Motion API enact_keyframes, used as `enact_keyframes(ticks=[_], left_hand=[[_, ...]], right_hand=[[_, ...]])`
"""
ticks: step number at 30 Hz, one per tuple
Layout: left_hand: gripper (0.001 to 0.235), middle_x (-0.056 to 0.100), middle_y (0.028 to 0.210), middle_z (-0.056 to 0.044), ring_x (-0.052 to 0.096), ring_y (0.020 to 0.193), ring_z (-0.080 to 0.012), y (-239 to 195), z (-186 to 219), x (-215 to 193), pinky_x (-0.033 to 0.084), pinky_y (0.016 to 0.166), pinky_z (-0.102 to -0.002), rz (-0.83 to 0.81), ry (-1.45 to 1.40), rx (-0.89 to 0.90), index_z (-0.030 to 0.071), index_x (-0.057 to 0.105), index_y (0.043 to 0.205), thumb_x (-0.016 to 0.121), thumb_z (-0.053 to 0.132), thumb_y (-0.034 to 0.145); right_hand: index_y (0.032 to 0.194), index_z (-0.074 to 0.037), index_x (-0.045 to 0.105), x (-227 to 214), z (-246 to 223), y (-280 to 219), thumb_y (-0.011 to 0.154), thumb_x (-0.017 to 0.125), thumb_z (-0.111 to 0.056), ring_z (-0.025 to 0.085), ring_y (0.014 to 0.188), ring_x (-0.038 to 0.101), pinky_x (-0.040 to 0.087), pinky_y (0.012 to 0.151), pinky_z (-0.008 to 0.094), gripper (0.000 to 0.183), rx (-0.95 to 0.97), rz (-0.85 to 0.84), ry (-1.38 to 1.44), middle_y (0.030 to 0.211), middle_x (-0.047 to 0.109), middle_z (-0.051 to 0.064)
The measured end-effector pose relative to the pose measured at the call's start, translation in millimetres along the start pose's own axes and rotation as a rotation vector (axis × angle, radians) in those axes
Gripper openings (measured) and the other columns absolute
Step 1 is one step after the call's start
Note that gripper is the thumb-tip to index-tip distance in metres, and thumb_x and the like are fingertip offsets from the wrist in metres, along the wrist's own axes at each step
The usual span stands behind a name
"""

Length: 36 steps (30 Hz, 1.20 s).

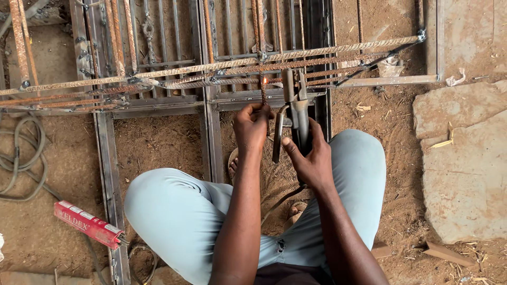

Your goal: The person positions a metal rod on a metal frame structure and then uses a welding tool to weld the rod to the frame. The person adjusts the frame and welds multiple joints, creating sparks and smoke during the process.

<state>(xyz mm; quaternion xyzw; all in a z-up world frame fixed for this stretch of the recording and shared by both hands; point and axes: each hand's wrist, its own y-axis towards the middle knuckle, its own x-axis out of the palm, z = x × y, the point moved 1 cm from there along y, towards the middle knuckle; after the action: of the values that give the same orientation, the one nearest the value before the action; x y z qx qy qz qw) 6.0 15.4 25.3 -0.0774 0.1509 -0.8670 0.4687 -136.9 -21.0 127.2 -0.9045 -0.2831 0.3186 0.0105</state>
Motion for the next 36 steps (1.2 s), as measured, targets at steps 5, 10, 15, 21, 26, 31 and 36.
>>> enact_keyframes(ticks=[5,10,15,21,26,31,36], left_hand=[[0.021,0.076,0.091,-0.009,0.064,0.070,-0.0150,-28.5,24.7,-25.0,0.049,0.064,-0.036,-0.114,0.126,-0.276,0.012,0.073,0.113,0.057,0.019,0.101],[0.032,0.073,0.091,-0.013,0.071,0.081,-0.0248,-70.9,38.5,-48.8,0.053,0.075,-0.041,-0.115,0.385,-0.108,0.004,0.069,0.120,0.047,0.026,0.111],[0.035,0.073,0.116,-0.014,0.071,0.107,-0.0265,-79.0,31.6,-55.9,0.055,0.088,-0.043,-0.064,0.235,0.195,0.004,0.060,0.141,0.048,0.019,0.112],[0.038,0.076,0.099,-0.012,0.072,0.090,-0.0173,-71.4,19.3,-54.7,0.057,0.081,-0.032,-0.101,0.123,-0.002,0.008,0.061,0.141,0.049,0.012,0.105],[0.040,0.075,0.112,-0.008,0.071,0.100,-0.0124,-70.1,22.5,-56.5,0.055,0.085,-0.031,-0.094,0.141,0.186,0.004,0.059,0.143,0.050,0.009,0.104],[0.035,0.063,0.082,-0.013,0.055,0.075,-0.0123,-75.6,26.8,-58.7,0.049,0.069,-0.032,-0.091,0.205,-0.043,0.007,0.065,0.140,0.053,0.023,0.111],[0.035,0.072,0.091,-0.006,0.062,0.077,-0.0086,-72.2,24.0,-60.5,0.054,0.071,-0.028,-0.118,0.118,0.068,0.006,0.061,0.139,0.054,0.020,0.107]], right_hand=[[0.151,0.001,0.046,-6.2,-13.0,-7.4,0.085,0.073,-0.014,0.028,0.097,0.073,0.059,0.084,0.040,0.073,-0.164,-0.052,-0.066,0.117,0.071,0.020],[0.149,0.003,0.047,2.2,-33.3,-13.8,0.082,0.077,-0.013,0.041,0.096,0.069,0.056,0.082,0.046,0.075,-0.383,-0.037,-0.204,0.113,0.066,0.027],[0.153,0.001,0.042,20.7,-41.1,-13.5,0.086,0.073,-0.015,0.041,0.091,0.066,0.054,0.078,0.049,0.075,-0.239,-0.098,-0.228,0.110,0.061,0.025],[0.156,-0.001,0.037,28.9,-40.4,-9.3,0.088,0.069,-0.015,0.042,0.094,0.065,0.053,0.080,0.050,0.077,-0.228,-0.106,-0.220,0.113,0.058,0.026],[0.157,-0.001,0.037,31.4,-38.0,-11.5,0.087,0.070,-0.016,0.045,0.092,0.065,0.054,0.079,0.051,0.078,-0.230,-0.097,-0.178,0.113,0.057,0.028],[0.149,-0.005,0.051,34.2,-38.4,-9.5,0.094,0.065,-0.017,0.040,0.090,0.073,0.057,0.081,0.047,0.058,-0.164,-0.202,-0.067,0.095,0.068,0.023],[0.136,0.001,0.057,34.6,-39.8,-8.9,0.088,0.071,-0.011,0.047,0.094,0.066,0.054,0.078,0.051,0.052,-0.244,-0.092,-0.135,0.108,0.061,0.030]])
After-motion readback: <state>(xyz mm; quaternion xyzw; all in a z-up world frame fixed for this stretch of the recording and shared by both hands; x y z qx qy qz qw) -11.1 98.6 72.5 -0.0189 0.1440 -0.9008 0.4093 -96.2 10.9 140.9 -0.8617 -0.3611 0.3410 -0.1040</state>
